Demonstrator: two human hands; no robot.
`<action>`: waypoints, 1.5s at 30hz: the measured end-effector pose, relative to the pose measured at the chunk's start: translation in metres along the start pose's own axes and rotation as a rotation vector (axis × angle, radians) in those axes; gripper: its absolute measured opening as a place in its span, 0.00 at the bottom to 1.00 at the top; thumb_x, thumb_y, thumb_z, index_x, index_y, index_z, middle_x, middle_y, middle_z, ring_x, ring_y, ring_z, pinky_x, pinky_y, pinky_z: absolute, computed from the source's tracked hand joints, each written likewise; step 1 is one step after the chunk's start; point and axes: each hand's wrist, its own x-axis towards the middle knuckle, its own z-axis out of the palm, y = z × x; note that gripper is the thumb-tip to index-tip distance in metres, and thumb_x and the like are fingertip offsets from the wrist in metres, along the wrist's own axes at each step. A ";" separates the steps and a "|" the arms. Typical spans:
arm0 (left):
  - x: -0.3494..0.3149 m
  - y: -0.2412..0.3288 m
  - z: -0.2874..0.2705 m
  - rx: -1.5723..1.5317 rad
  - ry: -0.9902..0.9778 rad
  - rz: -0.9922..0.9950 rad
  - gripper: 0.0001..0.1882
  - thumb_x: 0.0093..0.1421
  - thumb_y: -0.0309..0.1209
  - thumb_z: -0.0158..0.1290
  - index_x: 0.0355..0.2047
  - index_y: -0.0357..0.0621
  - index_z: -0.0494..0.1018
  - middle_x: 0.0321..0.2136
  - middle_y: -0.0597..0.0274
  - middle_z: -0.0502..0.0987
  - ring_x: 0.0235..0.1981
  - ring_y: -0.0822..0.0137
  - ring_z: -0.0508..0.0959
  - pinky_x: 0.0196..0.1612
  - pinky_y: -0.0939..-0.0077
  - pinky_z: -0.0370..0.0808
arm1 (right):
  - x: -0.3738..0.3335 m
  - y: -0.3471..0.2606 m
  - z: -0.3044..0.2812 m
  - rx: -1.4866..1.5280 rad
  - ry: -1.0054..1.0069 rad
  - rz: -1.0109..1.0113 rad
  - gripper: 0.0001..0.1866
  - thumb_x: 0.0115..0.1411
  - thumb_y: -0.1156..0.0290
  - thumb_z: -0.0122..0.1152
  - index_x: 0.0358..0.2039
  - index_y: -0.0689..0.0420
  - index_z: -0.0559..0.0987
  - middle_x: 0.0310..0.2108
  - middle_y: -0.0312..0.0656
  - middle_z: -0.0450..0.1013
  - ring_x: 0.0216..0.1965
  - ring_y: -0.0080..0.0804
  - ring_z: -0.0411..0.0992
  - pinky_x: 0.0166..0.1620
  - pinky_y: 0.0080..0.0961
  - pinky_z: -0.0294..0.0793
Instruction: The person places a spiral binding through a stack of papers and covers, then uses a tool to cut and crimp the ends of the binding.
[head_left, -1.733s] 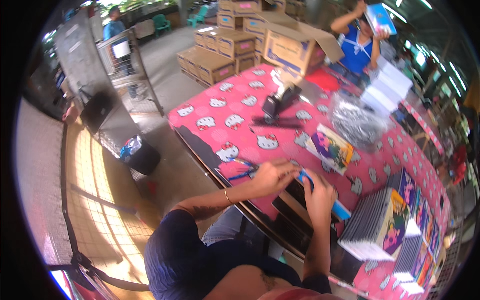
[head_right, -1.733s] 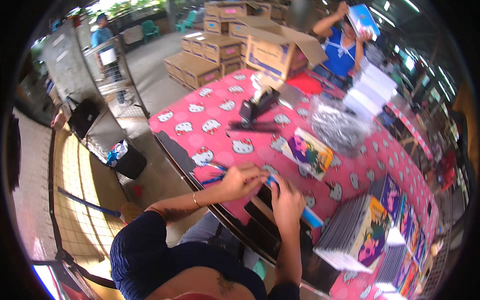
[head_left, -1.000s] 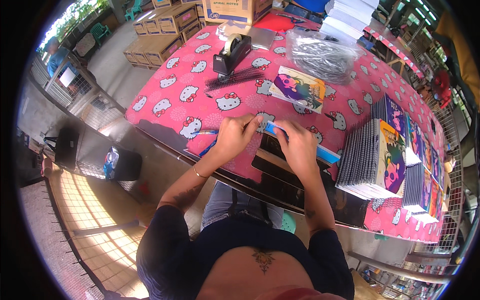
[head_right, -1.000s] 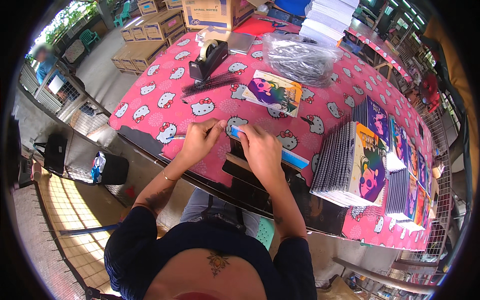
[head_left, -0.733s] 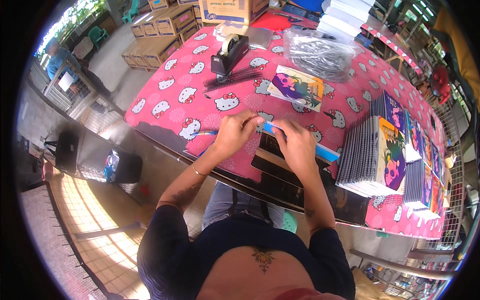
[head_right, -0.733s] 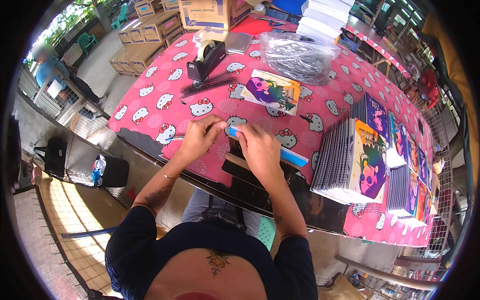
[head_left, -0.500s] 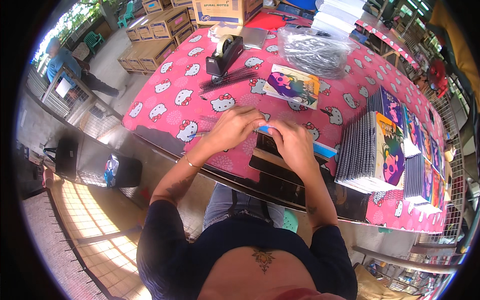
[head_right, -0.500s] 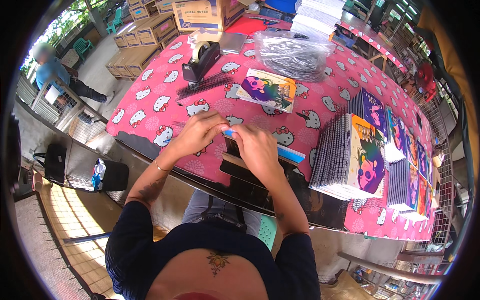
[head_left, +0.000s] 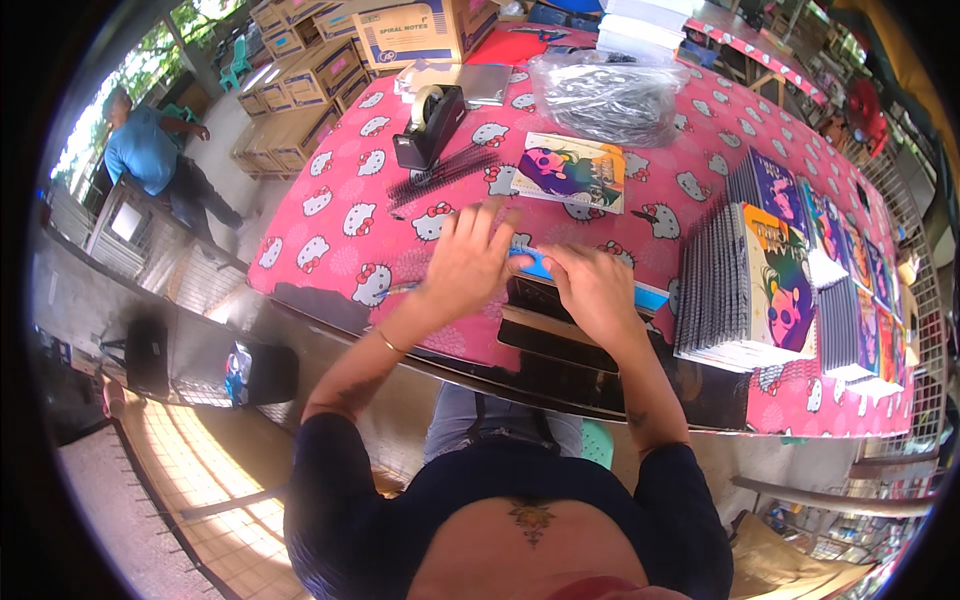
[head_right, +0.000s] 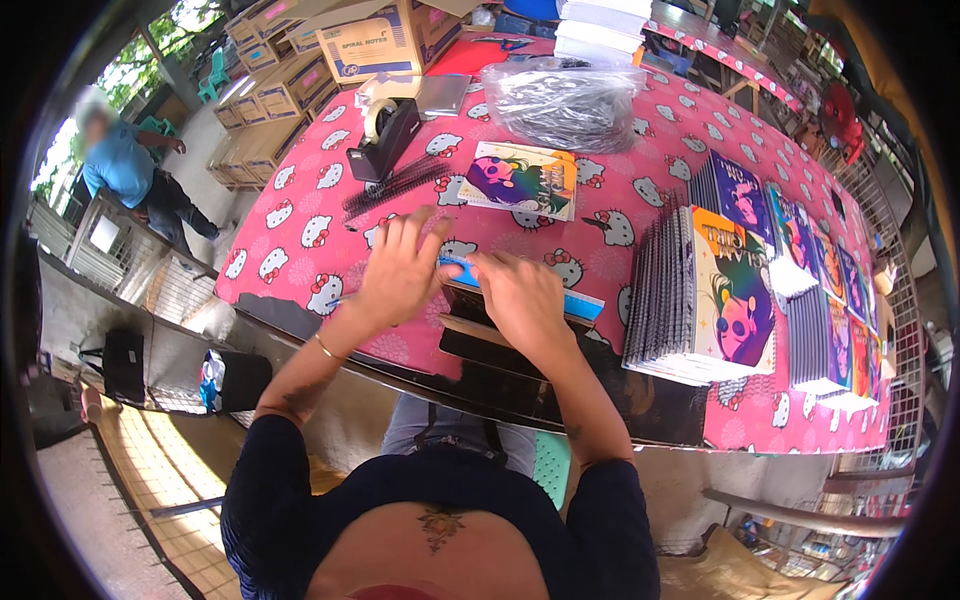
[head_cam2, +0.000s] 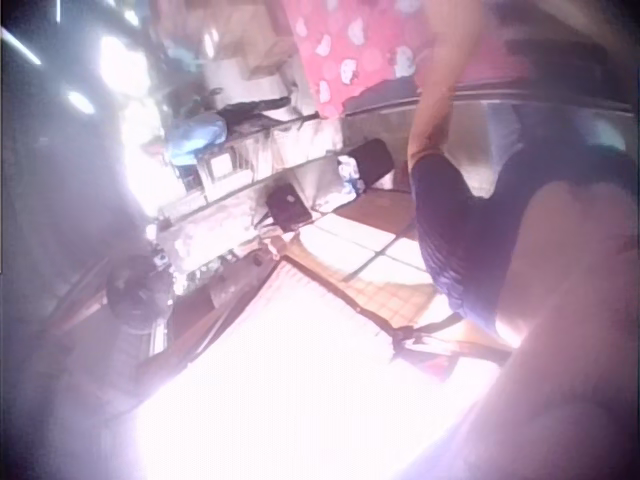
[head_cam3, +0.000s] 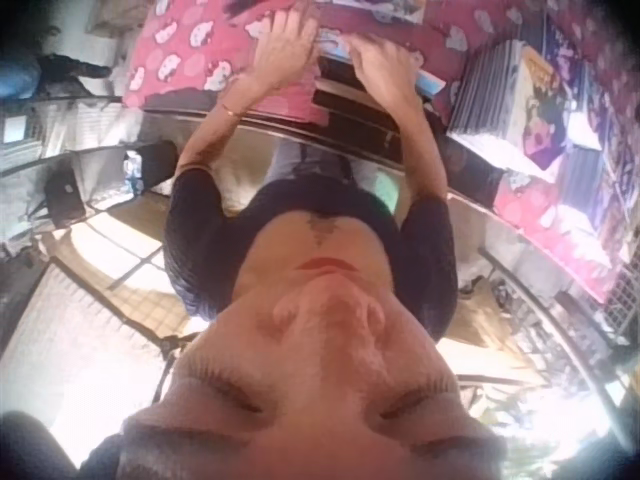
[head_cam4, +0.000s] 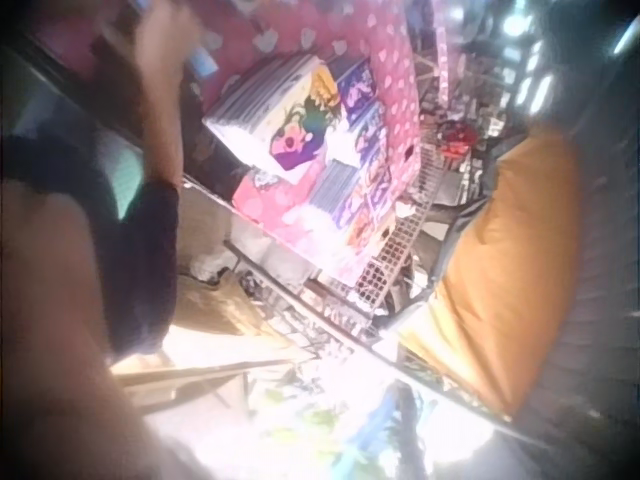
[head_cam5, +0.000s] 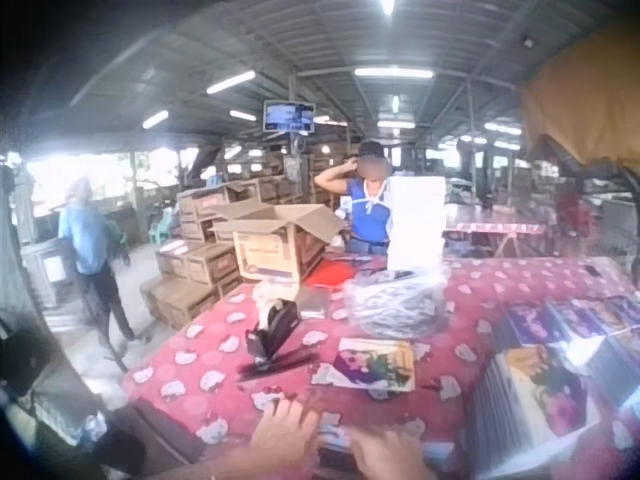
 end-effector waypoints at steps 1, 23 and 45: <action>-0.010 0.008 0.007 0.070 0.045 -0.019 0.33 0.65 0.55 0.47 0.59 0.41 0.69 0.60 0.49 0.68 0.61 0.52 0.67 0.60 0.43 0.59 | 0.000 -0.002 0.002 -0.008 0.006 -0.007 0.07 0.60 0.69 0.61 0.39 0.50 0.81 0.28 0.39 0.78 0.28 0.43 0.77 0.32 0.39 0.75; -0.034 0.032 0.042 0.106 0.071 0.102 0.48 0.59 0.60 0.49 0.65 0.30 0.58 0.69 0.34 0.54 0.71 0.38 0.51 0.66 0.24 0.40 | -0.021 0.010 -0.027 -0.049 -0.096 -0.003 0.16 0.59 0.72 0.60 0.48 0.50 0.80 0.34 0.41 0.80 0.33 0.44 0.78 0.35 0.39 0.75; -0.017 0.067 0.022 -0.059 -0.005 0.248 0.37 0.59 0.48 0.56 0.63 0.36 0.64 0.63 0.48 0.66 0.67 0.52 0.63 0.67 0.37 0.50 | -0.046 0.028 -0.048 -0.061 -0.022 -0.014 0.16 0.58 0.71 0.61 0.48 0.52 0.81 0.33 0.41 0.81 0.30 0.42 0.78 0.36 0.39 0.73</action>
